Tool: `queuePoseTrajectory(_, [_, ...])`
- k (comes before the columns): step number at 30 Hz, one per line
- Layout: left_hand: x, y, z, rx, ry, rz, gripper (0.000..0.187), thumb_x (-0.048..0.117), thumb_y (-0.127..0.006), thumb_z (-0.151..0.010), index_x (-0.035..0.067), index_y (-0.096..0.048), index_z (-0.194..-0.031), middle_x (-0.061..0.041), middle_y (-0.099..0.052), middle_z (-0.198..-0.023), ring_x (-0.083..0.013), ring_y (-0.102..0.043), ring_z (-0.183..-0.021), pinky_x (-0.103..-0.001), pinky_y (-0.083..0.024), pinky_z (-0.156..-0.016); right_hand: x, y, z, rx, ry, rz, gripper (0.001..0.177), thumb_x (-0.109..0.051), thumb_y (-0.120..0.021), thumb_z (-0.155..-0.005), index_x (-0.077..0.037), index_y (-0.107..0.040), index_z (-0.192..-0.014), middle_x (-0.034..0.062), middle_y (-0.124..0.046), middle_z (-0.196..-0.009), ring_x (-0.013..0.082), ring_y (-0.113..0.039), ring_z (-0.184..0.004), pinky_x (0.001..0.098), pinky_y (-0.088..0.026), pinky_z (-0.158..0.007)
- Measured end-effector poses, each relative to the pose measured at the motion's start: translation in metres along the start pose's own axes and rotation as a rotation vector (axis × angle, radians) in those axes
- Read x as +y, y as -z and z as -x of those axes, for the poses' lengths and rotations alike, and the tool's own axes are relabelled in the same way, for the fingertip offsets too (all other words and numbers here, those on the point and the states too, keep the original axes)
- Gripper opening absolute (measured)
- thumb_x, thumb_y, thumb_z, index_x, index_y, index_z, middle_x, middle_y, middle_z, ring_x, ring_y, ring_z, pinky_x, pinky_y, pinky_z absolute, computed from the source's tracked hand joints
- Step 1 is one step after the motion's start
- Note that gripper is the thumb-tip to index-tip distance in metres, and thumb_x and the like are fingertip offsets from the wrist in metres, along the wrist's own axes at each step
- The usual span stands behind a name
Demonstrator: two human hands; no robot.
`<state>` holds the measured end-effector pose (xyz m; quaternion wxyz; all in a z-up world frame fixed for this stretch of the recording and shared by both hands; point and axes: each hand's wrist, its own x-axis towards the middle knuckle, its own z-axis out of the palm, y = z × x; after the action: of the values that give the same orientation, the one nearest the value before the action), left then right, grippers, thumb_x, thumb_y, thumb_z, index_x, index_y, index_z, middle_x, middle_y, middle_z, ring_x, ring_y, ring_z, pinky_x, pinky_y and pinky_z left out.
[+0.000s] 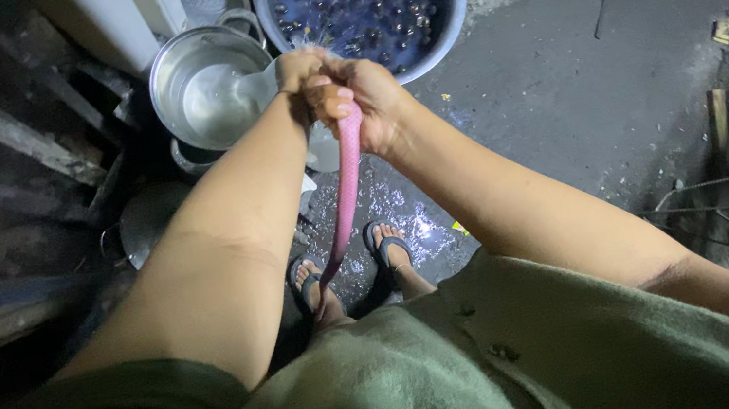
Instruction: The person pours water from a pitcher into a bowl containing sliced vegetables, swishes the vegetables around by hand to wash them, and then drains the water into another container.
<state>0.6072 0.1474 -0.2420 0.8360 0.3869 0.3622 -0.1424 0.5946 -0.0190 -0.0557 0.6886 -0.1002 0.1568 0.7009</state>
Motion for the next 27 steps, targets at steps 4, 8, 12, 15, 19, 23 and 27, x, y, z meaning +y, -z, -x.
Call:
queuePoseTrajectory(4, [0.006,-0.011,0.058,0.038,-0.054,0.067,0.061,0.068,-0.032,-0.095,0.018,-0.068,-0.100,-0.006,-0.069,-0.078,-0.0187,-0.064,-0.058,-0.032,-0.050,-0.049,-0.002,0.008,-0.009,0.078,0.063,-0.043,0.037,-0.028,-0.032,-0.111,-0.004,-0.044,-0.086,0.0013,-0.039,-0.064,0.0101,-0.036,-0.048,0.0244,-0.031,-0.041])
queuePoseTrajectory(8, [-0.028,-0.030,0.150,0.064,-0.119,0.118,0.066,0.073,-0.030,-0.093,0.020,-0.068,-0.104,-0.005,-0.069,-0.079,-0.0176,-0.064,-0.057,-0.032,-0.050,-0.047,-0.019,0.041,-0.037,0.124,0.013,-0.131,0.038,-0.031,-0.037,-0.108,-0.004,-0.043,-0.083,0.0025,-0.041,-0.063,0.0113,-0.037,-0.047,0.0255,-0.033,-0.040])
queuePoseTrajectory(12, [-0.078,-0.060,0.209,-0.002,-0.328,0.024,0.062,0.071,-0.033,-0.096,0.019,-0.063,-0.114,-0.010,-0.064,-0.072,-0.0211,-0.064,-0.054,-0.032,-0.051,-0.048,-0.043,0.071,-0.068,0.272,0.347,0.056,0.028,-0.018,-0.039,-0.109,-0.006,-0.047,-0.086,0.0089,-0.050,-0.074,0.0146,-0.042,-0.053,0.0287,-0.037,-0.046])
queuePoseTrajectory(15, [-0.083,-0.066,0.226,0.332,-0.517,-0.460,0.056,0.063,-0.041,-0.108,0.012,-0.065,-0.115,-0.008,-0.058,-0.072,-0.0139,-0.053,-0.051,-0.027,-0.044,-0.046,-0.046,0.085,-0.083,0.367,0.328,0.328,0.028,-0.023,-0.040,-0.109,0.000,-0.050,-0.097,0.0123,-0.053,-0.079,0.0231,-0.052,-0.062,0.0369,-0.050,-0.059])
queuePoseTrajectory(19, [-0.056,-0.059,0.255,0.090,-0.456,-0.210,0.042,0.050,-0.044,-0.110,0.014,-0.056,-0.128,-0.003,-0.050,-0.070,-0.0103,-0.039,-0.049,-0.025,-0.037,-0.042,-0.070,0.108,-0.063,0.884,0.739,1.633,0.034,-0.033,-0.056,-0.102,-0.003,-0.064,-0.114,0.0164,-0.069,-0.099,0.0329,-0.067,-0.087,0.0461,-0.055,-0.076])
queuePoseTrajectory(23, [-0.033,-0.051,0.289,-0.038,-0.336,-0.073,0.029,0.029,-0.044,-0.106,0.013,-0.052,-0.130,0.002,-0.066,-0.089,-0.0096,-0.059,-0.061,-0.027,-0.044,-0.043,-0.067,0.141,-0.030,0.975,0.843,1.992,0.060,-0.034,-0.075,-0.093,0.009,-0.056,-0.130,0.0316,-0.061,-0.118,0.0465,-0.060,-0.104,0.0557,-0.051,-0.086])
queuePoseTrajectory(27, [-0.035,-0.054,0.278,-0.200,-0.212,-0.046,0.028,0.019,-0.047,-0.105,0.012,-0.047,-0.132,-0.005,-0.068,-0.092,-0.0196,-0.071,-0.069,-0.029,-0.049,-0.049,-0.064,0.142,-0.045,0.975,0.313,1.778,0.045,-0.028,-0.067,-0.089,0.004,-0.064,-0.119,0.0201,-0.072,-0.107,0.0295,-0.071,-0.092,0.0429,-0.056,-0.075])
